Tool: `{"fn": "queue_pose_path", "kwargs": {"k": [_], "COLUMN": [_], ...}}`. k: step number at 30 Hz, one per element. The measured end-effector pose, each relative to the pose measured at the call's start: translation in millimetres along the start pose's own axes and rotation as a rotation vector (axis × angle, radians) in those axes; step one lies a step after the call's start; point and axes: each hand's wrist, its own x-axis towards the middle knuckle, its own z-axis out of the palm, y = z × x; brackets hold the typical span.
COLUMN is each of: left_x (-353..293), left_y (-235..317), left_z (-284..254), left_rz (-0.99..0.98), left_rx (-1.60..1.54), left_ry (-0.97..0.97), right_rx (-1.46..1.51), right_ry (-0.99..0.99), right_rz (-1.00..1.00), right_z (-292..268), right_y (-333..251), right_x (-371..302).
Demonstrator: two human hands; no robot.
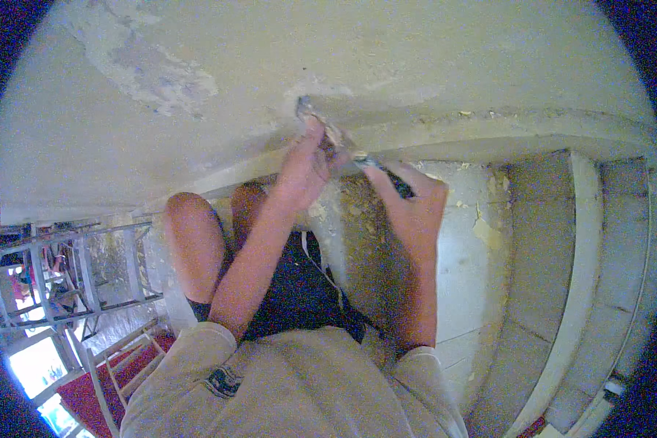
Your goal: The person scrapes old paint or plaster from a wall or ceiling using a metal scraper tool.
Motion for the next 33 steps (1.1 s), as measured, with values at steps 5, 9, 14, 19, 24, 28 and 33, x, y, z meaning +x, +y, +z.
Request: {"fn": "queue_pose_path", "kwargs": {"k": [5, 9, 14, 19, 24, 28, 33], "left_x": [1.6, 12.7, 1.3, -15.2, -21.7, -36.0, -53.0], "left_y": [0.6, -0.2, 26.1, 30.5, 51.4, 81.4, 96.1], "left_z": [-5.5, -11.0, -28.9, -21.9, -25.2, -32.0, -41.1], "left_rz": [0.058, 0.047, 0.212, 0.199, 0.312, 0.387, 0.253], "left_rx": [-0.086, -0.066, -0.144, -0.023, 0.031, 0.175, 0.657], "left_ry": [-0.039, -0.016, -0.041, 0.097, 0.187, 0.286, 0.377], "right_rx": [-0.061, -0.056, -0.109, 0.012, 0.198, 0.174, 0.124], "right_ry": [0.0, -0.01, -0.12, -0.157, -0.145, -0.21, -0.274], "right_rz": [-0.042, -0.135, -0.235, -0.144, -0.153, -0.161, -0.148], "right_z": [0.6, 2.2, 19.5, 35.1, 64.8, 91.3, 127.1], "right_y": [-6.4, -5.7, -20.8, -7.2, -14.1, -32.2, 15.4], "right_x": [2.6, 17.6, 17.3, 3.7, -6.1, -14.0, -30.9]}}
